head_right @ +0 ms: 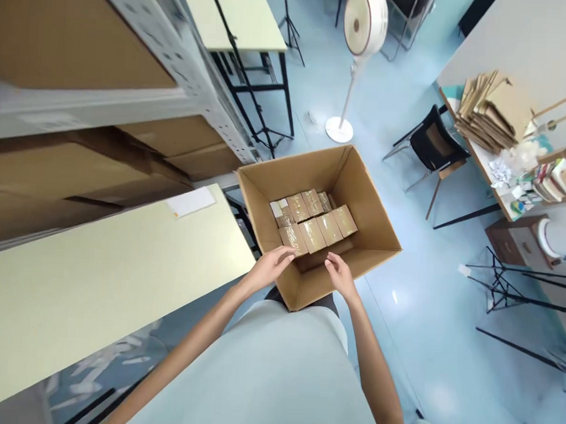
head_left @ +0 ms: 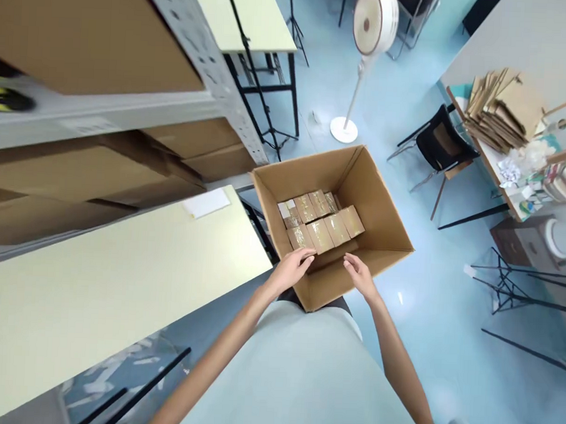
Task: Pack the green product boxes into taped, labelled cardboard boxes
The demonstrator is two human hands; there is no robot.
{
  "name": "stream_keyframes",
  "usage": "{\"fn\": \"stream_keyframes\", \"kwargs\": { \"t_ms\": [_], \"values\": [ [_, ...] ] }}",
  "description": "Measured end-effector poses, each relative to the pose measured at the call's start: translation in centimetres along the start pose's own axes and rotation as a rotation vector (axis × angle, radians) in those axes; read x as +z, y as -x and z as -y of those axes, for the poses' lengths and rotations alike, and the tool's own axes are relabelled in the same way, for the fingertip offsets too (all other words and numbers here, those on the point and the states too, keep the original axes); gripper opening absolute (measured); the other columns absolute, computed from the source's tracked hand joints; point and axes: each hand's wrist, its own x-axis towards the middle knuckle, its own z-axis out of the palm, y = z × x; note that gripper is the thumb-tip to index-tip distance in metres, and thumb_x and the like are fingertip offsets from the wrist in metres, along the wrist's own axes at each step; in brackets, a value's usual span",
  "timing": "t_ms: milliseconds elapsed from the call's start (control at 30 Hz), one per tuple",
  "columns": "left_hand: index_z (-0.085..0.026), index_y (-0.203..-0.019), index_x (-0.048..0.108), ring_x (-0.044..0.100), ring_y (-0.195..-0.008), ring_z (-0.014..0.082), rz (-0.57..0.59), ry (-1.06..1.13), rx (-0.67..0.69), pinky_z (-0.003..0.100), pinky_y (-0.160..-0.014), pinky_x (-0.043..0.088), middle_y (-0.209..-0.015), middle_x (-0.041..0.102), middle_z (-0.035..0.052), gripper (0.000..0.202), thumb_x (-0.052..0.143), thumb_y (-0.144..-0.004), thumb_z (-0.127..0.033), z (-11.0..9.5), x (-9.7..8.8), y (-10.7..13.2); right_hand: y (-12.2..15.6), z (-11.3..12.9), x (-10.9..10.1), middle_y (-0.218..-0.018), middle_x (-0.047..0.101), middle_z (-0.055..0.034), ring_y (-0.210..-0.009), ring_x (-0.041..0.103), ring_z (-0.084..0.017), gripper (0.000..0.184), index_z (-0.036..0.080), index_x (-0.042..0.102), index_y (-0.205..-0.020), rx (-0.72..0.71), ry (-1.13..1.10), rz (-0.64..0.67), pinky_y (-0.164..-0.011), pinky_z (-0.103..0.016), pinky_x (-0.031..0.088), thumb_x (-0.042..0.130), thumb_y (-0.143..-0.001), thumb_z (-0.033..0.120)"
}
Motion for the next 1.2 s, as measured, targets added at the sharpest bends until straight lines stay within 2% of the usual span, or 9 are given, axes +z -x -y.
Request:
{"fn": "stream_keyframes", "kwargs": {
  "t_ms": [133, 233, 333, 500, 600, 733, 967, 1100, 1200],
  "values": [
    [-0.025, -0.125, 0.080, 0.073, -0.139, 0.0305, -0.251, 0.082, -0.011, 0.047, -0.120, 0.060, -0.145, 0.080, 0.0095, 0.040, 0.049, -0.109, -0.046, -2.9, -2.4, 6.9, 3.3, 4.2, -1.5, -0.139, 0.083, -0.0174, -0.136, 0.076, -0.041, 0.065, 0.026, 0.084, -0.124, -0.101, 0.051, 0.128, -0.125, -0.062, 0.055, 0.086, -0.082, 0.076],
    [-0.026, -0.123, 0.081, 0.074, -0.139, 0.0290, -0.452, 0.119, 0.011, 0.047, -0.124, 0.056, -0.143, 0.080, 0.0089, 0.039, 0.051, -0.111, -0.048, -4.8, -2.0, 11.7, 4.4, 6.5, -1.5, -0.141, 0.082, -0.0177, -0.138, 0.075, -0.039, 0.065, 0.024, 0.082, -0.127, -0.173, 0.098, 0.255, -0.127, -0.059, 0.055, 0.084, -0.085, 0.074],
    [-0.026, -0.129, 0.080, 0.073, -0.140, 0.0289, -0.636, 0.197, -0.054, 0.047, -0.125, 0.056, -0.146, 0.080, 0.0087, 0.040, 0.054, -0.111, -0.050, -5.8, 0.8, 16.6, 5.2, 7.6, -0.2, -0.145, 0.081, -0.0161, -0.137, 0.076, -0.035, 0.063, 0.023, 0.080, -0.133, -0.233, 0.148, 0.416, -0.127, -0.055, 0.055, 0.080, -0.092, 0.071],
    [-0.023, -0.135, 0.079, 0.075, -0.137, 0.0288, -0.865, 0.358, -0.253, 0.048, -0.124, 0.057, -0.143, 0.081, 0.0110, 0.046, 0.056, -0.111, -0.055, -6.3, 9.1, 24.6, 7.8, 7.4, 3.5, -0.140, 0.083, -0.0140, -0.129, 0.080, -0.032, 0.055, 0.024, 0.081, -0.132, -0.298, 0.211, 0.719, -0.120, -0.051, 0.061, 0.077, -0.097, 0.066],
    [-0.024, -0.135, 0.080, 0.077, -0.134, 0.0289, -0.999, 0.419, -0.347, 0.050, -0.123, 0.058, -0.140, 0.082, 0.0110, 0.047, 0.057, -0.110, -0.056, -5.8, 13.3, 28.5, 9.8, 6.5, 6.2, -0.135, 0.085, -0.0137, -0.123, 0.082, -0.031, 0.052, 0.024, 0.082, -0.130, -0.313, 0.292, 0.870, -0.115, -0.051, 0.064, 0.078, -0.096, 0.064],
    [-0.025, -0.134, 0.080, 0.078, -0.133, 0.0288, -1.254, 0.448, -0.423, 0.049, -0.121, 0.060, -0.139, 0.083, 0.0098, 0.044, 0.057, -0.110, -0.054, -4.9, 16.1, 33.0, 13.4, 5.6, 10.4, -0.134, 0.085, -0.0143, -0.118, 0.083, -0.031, 0.054, 0.023, 0.081, -0.129, -0.360, 0.422, 1.070, -0.111, -0.051, 0.065, 0.079, -0.094, 0.065],
    [-0.025, -0.129, 0.081, 0.080, -0.127, 0.0251, -1.616, 0.418, -0.418, 0.043, -0.116, 0.063, -0.132, 0.085, 0.0077, 0.033, 0.055, -0.111, -0.036, -3.5, 16.5, 41.0, 23.5, 4.5, 19.0, -0.139, 0.083, -0.0179, -0.128, 0.080, -0.034, 0.058, 0.021, 0.081, -0.132, -0.472, 0.547, 1.370, -0.115, -0.053, 0.064, 0.079, -0.098, 0.067],
    [-0.027, -0.134, 0.079, 0.079, -0.129, 0.0226, -1.715, 0.326, -0.394, 0.040, -0.117, 0.062, -0.135, 0.083, 0.0067, 0.034, 0.054, -0.111, -0.024, -1.9, 16.3, 49.0, 31.3, 2.1, 25.6, -0.136, 0.083, -0.0181, -0.127, 0.080, -0.035, 0.058, 0.021, 0.082, -0.129, -0.532, 0.591, 1.501, -0.115, -0.055, 0.064, 0.081, -0.097, 0.069],
    [-0.027, -0.136, 0.079, 0.079, -0.127, 0.0223, -1.810, 0.250, -0.437, 0.039, -0.116, 0.063, -0.134, 0.083, 0.0070, 0.035, 0.054, -0.111, -0.022, -0.4, 17.4, 56.2, 37.5, -0.4, 30.4, -0.133, 0.084, -0.0177, -0.125, 0.081, -0.035, 0.058, 0.021, 0.083, -0.127, -0.576, 0.630, 1.626, -0.113, -0.056, 0.064, 0.081, -0.096, 0.069]
  ]
}}
